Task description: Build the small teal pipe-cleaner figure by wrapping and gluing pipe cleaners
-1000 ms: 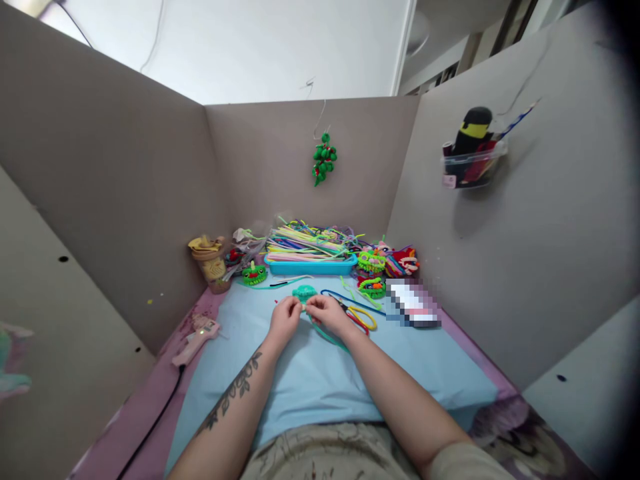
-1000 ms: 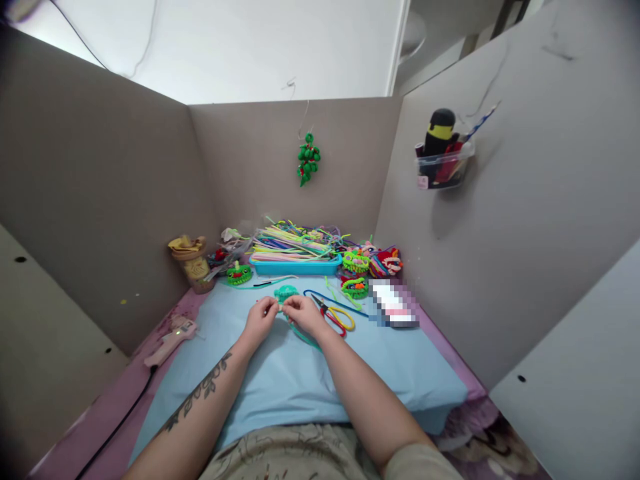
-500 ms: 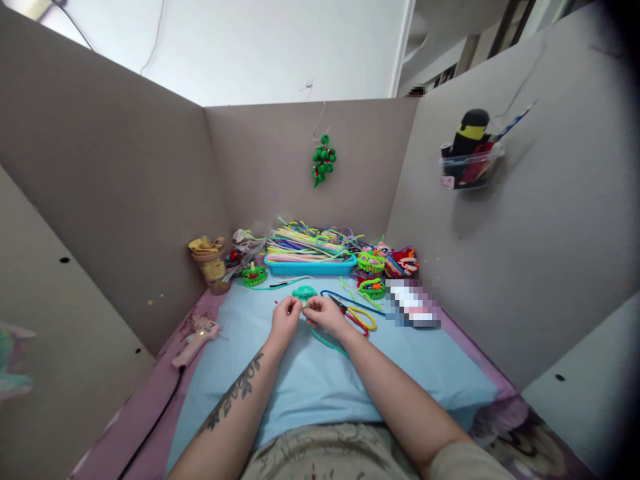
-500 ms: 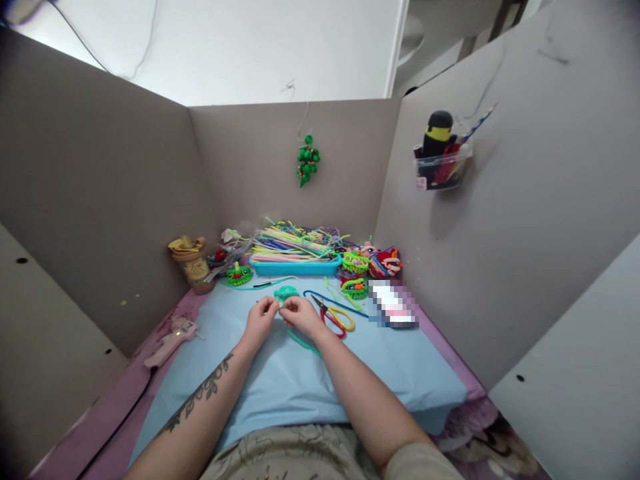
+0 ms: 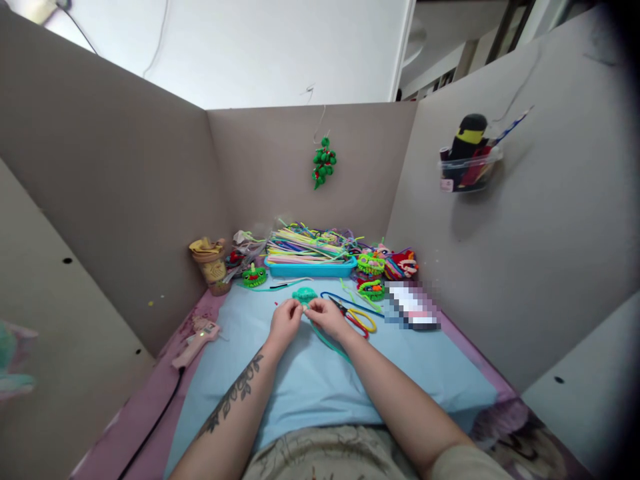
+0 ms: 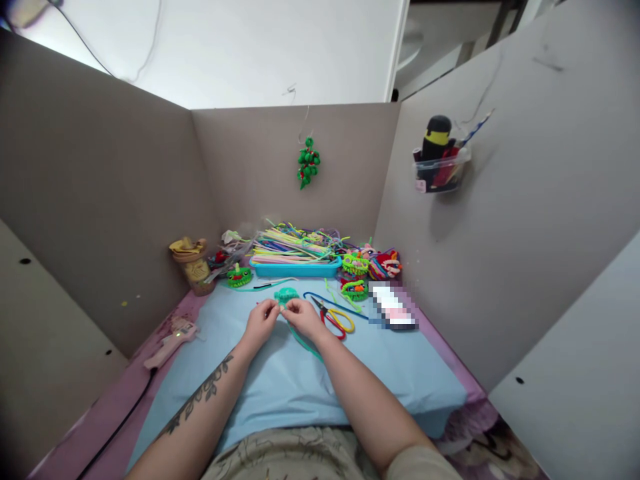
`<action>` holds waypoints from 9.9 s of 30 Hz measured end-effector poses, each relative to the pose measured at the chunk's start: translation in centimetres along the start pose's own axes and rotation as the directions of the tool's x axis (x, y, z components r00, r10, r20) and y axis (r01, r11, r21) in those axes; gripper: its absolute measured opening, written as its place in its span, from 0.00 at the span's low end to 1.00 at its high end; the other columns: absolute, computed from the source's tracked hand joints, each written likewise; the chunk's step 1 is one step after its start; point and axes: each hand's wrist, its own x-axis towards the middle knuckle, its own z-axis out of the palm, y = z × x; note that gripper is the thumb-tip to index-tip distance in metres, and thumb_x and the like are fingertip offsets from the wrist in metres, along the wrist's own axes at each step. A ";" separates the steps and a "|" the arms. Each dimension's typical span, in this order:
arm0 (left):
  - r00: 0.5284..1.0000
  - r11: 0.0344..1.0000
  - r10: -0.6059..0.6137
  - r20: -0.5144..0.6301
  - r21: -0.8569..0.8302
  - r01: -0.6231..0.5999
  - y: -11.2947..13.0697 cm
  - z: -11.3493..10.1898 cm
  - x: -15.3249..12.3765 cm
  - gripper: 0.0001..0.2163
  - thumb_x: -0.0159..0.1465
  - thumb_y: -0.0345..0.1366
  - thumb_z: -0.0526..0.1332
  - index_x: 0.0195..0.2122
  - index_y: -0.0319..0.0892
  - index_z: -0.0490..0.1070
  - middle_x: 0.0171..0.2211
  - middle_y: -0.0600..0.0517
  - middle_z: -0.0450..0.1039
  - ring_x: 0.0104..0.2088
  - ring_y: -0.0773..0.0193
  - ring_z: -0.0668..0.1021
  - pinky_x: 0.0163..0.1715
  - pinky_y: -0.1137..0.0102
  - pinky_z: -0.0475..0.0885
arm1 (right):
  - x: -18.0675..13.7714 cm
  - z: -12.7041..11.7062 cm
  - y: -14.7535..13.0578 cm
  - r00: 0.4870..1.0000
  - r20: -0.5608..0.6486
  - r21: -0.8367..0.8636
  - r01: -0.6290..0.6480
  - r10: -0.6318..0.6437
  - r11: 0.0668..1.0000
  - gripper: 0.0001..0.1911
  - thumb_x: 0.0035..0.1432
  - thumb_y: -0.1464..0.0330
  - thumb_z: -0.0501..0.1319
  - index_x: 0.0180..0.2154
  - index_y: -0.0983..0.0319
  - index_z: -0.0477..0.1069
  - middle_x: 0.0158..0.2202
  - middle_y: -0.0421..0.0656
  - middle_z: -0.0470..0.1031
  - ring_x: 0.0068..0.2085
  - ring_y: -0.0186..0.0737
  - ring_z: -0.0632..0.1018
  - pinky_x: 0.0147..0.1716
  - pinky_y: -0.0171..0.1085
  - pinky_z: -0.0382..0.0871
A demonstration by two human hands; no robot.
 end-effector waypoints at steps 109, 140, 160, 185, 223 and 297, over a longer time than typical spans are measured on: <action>0.988 0.997 0.074 0.134 -0.020 -0.072 -0.6 0.0 -0.2 0.08 0.58 0.35 0.56 0.28 0.41 0.74 0.25 0.53 0.72 0.27 0.67 0.71 0.30 0.74 0.65 | 0.0 -0.8 -0.7 0.935 -0.173 -0.401 0.221 -0.311 0.889 0.07 0.51 0.69 0.56 0.26 0.62 0.71 0.27 0.41 0.71 0.31 0.37 0.71 0.32 0.34 0.62; 0.989 0.967 -0.133 0.064 -0.213 0.144 -0.3 -0.5 0.3 0.11 0.56 0.42 0.57 0.28 0.38 0.73 0.24 0.52 0.72 0.26 0.66 0.72 0.27 0.74 0.66 | 0.4 -0.2 -0.5 0.977 -0.164 -0.146 0.109 -0.133 0.983 0.11 0.48 0.62 0.60 0.21 0.62 0.64 0.20 0.36 0.63 0.25 0.32 0.64 0.26 0.32 0.58; 0.977 0.947 -0.194 0.090 -0.244 0.211 0.0 -0.7 0.5 0.12 0.55 0.42 0.58 0.22 0.38 0.68 0.18 0.56 0.64 0.22 0.70 0.66 0.24 0.75 0.60 | 0.4 -0.6 -0.1 0.991 -0.096 -0.119 0.085 -0.097 0.989 0.11 0.48 0.63 0.60 0.22 0.63 0.66 0.20 0.35 0.64 0.24 0.31 0.64 0.25 0.31 0.58; 0.990 0.957 -0.144 0.006 -0.255 0.140 0.3 -0.1 0.2 0.11 0.58 0.41 0.55 0.24 0.38 0.67 0.21 0.56 0.64 0.24 0.69 0.65 0.26 0.75 0.60 | 0.6 0.3 -0.4 0.977 -0.191 -0.053 0.085 -0.094 0.995 0.11 0.46 0.61 0.62 0.23 0.63 0.69 0.21 0.38 0.68 0.25 0.34 0.67 0.27 0.33 0.60; 0.986 0.935 -0.162 -0.035 -0.326 0.142 0.8 -0.1 0.1 0.09 0.57 0.40 0.56 0.26 0.39 0.67 0.23 0.55 0.67 0.26 0.68 0.68 0.28 0.74 0.63 | 0.5 0.6 -0.5 0.988 -0.157 0.166 0.038 -0.012 0.985 0.16 0.41 0.59 0.67 0.21 0.62 0.66 0.18 0.35 0.63 0.20 0.29 0.62 0.21 0.32 0.54; 0.949 0.952 0.303 0.083 -0.065 -0.299 -1.0 -0.6 -0.4 0.10 0.60 0.35 0.58 0.42 0.45 0.75 0.35 0.48 0.73 0.36 0.64 0.74 0.38 0.69 0.69 | -0.3 -1.1 -0.8 0.997 0.039 0.040 -0.071 0.069 0.997 0.10 0.45 0.64 0.61 0.20 0.62 0.64 0.14 0.33 0.58 0.16 0.27 0.58 0.16 0.30 0.48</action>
